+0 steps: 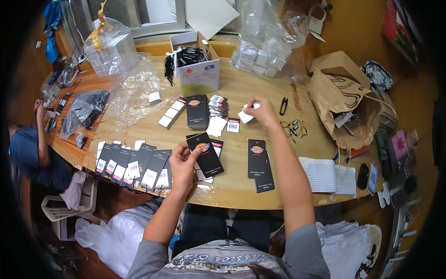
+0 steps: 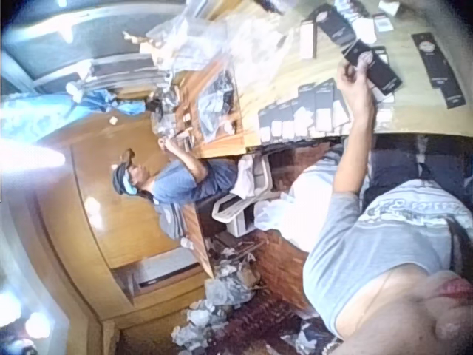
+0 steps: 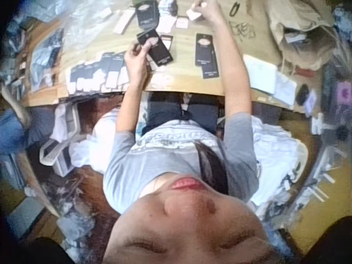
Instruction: The person assembles small electronic components by attaching black cables to black rectangular cards. They repeatedly pick up a card, thread a cable through a hole, and place the assembled unit on the table. The person also moves a pile of cables from a box onto the table to access them more easily.
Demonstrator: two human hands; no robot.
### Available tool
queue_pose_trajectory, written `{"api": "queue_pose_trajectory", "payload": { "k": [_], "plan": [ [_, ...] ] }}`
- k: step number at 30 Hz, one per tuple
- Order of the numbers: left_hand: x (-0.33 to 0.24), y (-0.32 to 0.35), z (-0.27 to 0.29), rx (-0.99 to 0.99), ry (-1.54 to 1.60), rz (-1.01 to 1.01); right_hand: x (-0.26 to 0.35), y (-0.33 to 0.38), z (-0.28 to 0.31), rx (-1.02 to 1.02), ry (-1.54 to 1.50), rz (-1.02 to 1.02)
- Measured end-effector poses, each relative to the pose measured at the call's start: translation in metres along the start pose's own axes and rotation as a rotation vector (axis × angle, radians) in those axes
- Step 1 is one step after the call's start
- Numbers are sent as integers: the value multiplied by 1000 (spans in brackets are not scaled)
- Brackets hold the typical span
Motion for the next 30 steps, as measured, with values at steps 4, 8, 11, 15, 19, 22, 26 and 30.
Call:
{"api": "queue_pose_trajectory", "payload": {
  "k": [4,8,11,15,19,22,26,30],
  "plan": [
    [-2,4,7,-23,-9,-3,44,56,49,247,164,-156],
    [-3,4,1,-3,-18,2,41,109,56,310,837,-232],
    [-3,3,0,-2,-23,-1,45,135,41,428,798,-163],
    [-6,4,0,-25,-33,1,77,106,44,175,636,-58],
    [-6,3,3,-63,-48,-57,58,43,-8,188,503,34],
    [-4,2,4,-75,-44,-67,47,16,-50,234,596,24],
    [-5,3,5,-84,-52,-68,52,7,-79,95,750,-243],
    [-6,6,6,-79,-57,-84,51,4,-89,185,764,-308]
  ]
}}
Point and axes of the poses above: each hand's wrist, its own y-axis away from the middle knuckle, its own z-axis out of the back of the hand, x = y × z, the point moved 3 cm from there along -y, towards the middle knuckle, and after that the axes turned 13 degrees about x, right-handed, at the moved point
